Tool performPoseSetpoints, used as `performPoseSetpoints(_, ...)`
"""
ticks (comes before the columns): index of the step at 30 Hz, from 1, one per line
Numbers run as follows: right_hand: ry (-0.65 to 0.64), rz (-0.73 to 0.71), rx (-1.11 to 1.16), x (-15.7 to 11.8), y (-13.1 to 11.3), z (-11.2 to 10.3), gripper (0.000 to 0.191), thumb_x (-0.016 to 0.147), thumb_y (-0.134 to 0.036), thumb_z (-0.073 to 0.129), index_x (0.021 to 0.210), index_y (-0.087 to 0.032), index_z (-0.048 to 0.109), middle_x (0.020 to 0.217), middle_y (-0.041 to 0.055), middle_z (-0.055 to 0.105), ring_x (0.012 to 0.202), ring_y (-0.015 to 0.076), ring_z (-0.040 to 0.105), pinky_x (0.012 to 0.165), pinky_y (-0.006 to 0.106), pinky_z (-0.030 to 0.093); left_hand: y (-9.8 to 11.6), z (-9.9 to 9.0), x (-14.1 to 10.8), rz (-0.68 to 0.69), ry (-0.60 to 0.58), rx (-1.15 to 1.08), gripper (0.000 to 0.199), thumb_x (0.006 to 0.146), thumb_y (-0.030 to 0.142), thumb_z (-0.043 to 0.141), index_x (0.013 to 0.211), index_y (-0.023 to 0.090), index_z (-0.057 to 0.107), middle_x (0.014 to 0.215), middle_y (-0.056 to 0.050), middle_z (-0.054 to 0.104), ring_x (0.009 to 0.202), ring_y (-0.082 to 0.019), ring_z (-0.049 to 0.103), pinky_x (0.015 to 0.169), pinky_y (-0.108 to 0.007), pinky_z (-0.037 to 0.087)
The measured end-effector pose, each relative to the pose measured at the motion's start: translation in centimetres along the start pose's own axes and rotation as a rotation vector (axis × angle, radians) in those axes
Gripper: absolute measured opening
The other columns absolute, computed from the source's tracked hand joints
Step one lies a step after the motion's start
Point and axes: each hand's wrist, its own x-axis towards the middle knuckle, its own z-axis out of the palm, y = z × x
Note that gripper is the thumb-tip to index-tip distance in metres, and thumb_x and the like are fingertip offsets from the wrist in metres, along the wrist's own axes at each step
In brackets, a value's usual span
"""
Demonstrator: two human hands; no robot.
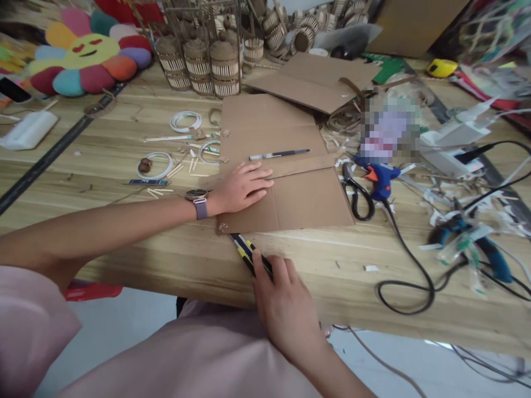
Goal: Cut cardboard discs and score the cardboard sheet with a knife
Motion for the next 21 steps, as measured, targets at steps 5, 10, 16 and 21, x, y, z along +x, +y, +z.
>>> performPoseSetpoints(5, -0.034, -0.013, 0.004, 0.2, 0.0, 0.3, 0.04, 0.104, -0.021, 0.037, 0.132, -0.01, 0.063, 0.101, 0.0161, 0.065, 0.088, 0.0265, 0.063, 0.064, 0.037, 0.064, -0.1, 0.1, 0.0, 0.006, 0.004, -0.001, 0.038, 0.104, 0.031, 0.046, 0.136, 0.024, 0.066, 0.152, -0.007, 0.058, 0.146, -0.033, 0.043, 0.119, -0.062, 0.032)
performPoseSetpoints(10, -0.082, -0.051, 0.047, 0.8, 0.2, 0.3, 0.041, 0.101, -0.019, 0.041, 0.136, -0.012, 0.061, 0.103, 0.0161, 0.066, 0.089, 0.0268, 0.063, 0.063, 0.037, 0.063, -0.1, 0.2, 0.0, 0.008, 0.003, 0.007, 0.039, 0.104, 0.031, 0.045, 0.137, 0.024, 0.065, 0.153, -0.006, 0.057, 0.147, -0.033, 0.041, 0.12, -0.062, 0.03)
performPoseSetpoints(16, -0.159, -0.132, 0.067, 1.6, 1.8, 0.1, 0.042, 0.099, -0.017, 0.045, 0.139, -0.015, 0.058, 0.105, 0.0143, 0.067, 0.091, 0.0255, 0.065, 0.066, 0.035, 0.062, -0.2, 0.1, -0.1, 0.029, -0.004, 0.019, 0.039, 0.104, 0.031, 0.046, 0.137, 0.023, 0.065, 0.153, -0.008, 0.056, 0.148, -0.032, 0.041, 0.12, -0.06, 0.03)
performPoseSetpoints(21, -0.189, -0.272, 0.101, 2.1, 3.2, -0.3, 0.044, 0.096, -0.012, 0.051, 0.138, -0.016, 0.061, 0.109, 0.0126, 0.07, 0.093, 0.0246, 0.065, 0.074, 0.036, 0.061, -0.4, -0.2, 0.1, 0.045, -0.033, 0.035, 0.041, 0.104, 0.03, 0.045, 0.14, 0.022, 0.063, 0.155, -0.008, 0.054, 0.149, -0.032, 0.04, 0.122, -0.058, 0.029)
